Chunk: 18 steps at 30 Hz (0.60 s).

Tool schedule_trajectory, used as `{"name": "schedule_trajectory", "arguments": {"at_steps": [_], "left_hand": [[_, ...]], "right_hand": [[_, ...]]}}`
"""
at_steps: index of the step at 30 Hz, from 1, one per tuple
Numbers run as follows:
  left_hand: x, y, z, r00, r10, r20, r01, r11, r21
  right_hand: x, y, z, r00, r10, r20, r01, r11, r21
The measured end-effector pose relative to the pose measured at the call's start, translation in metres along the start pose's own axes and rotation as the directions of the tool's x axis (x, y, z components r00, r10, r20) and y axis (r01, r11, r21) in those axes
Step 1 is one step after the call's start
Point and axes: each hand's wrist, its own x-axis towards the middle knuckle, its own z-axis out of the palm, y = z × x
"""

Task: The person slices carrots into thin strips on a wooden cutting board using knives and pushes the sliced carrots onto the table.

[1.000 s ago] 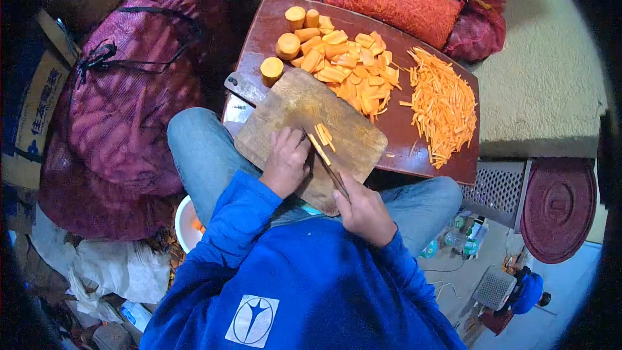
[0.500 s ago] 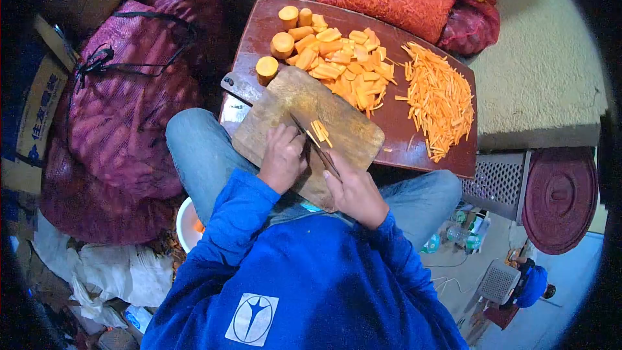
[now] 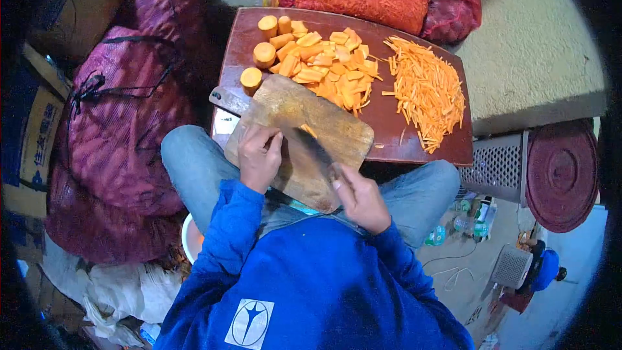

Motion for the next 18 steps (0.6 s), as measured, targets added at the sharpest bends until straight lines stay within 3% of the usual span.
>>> {"name": "schedule_trajectory", "arguments": {"at_steps": [2,3,4,5,6,10,12,18], "left_hand": [[-0.004,-0.008,0.004,0.994,0.058,0.097,-0.068,0.992,0.105],[-0.004,-0.005,0.005,0.993,0.063,0.102,-0.073,0.993,0.097],[-0.003,-0.001,0.005,0.98,0.131,0.147,-0.161,0.964,0.211],[-0.003,0.002,0.004,0.96,0.194,0.2,-0.251,0.914,0.319],[-0.004,0.002,0.004,0.958,0.2,0.204,-0.258,0.914,0.314],[-0.004,-0.001,0.007,0.962,0.203,0.183,-0.248,0.928,0.277],[-0.004,-0.003,0.007,0.962,0.201,0.185,-0.247,0.931,0.27],[-0.002,0.0,0.008,0.964,0.195,0.183,-0.243,0.923,0.297]], "right_hand": [[-0.004,0.013,-0.022,0.958,-0.108,-0.266,0.084,0.991,-0.101],[-0.003,0.028,-0.039,0.933,-0.114,-0.341,0.074,0.989,-0.129],[0.0,0.046,-0.059,0.903,-0.124,-0.412,0.064,0.985,-0.157],[0.004,0.063,-0.081,0.896,-0.056,-0.441,-0.01,0.989,-0.146],[0.007,0.074,-0.1,0.883,0.011,-0.47,-0.082,0.988,-0.131],[0.018,0.073,-0.132,0.875,0.029,-0.484,-0.144,0.969,-0.201],[0.028,0.064,-0.122,0.866,-0.141,-0.48,-0.003,0.958,-0.286],[0.077,0.06,-0.114,0.893,-0.152,-0.424,0.012,0.949,-0.315]]}}
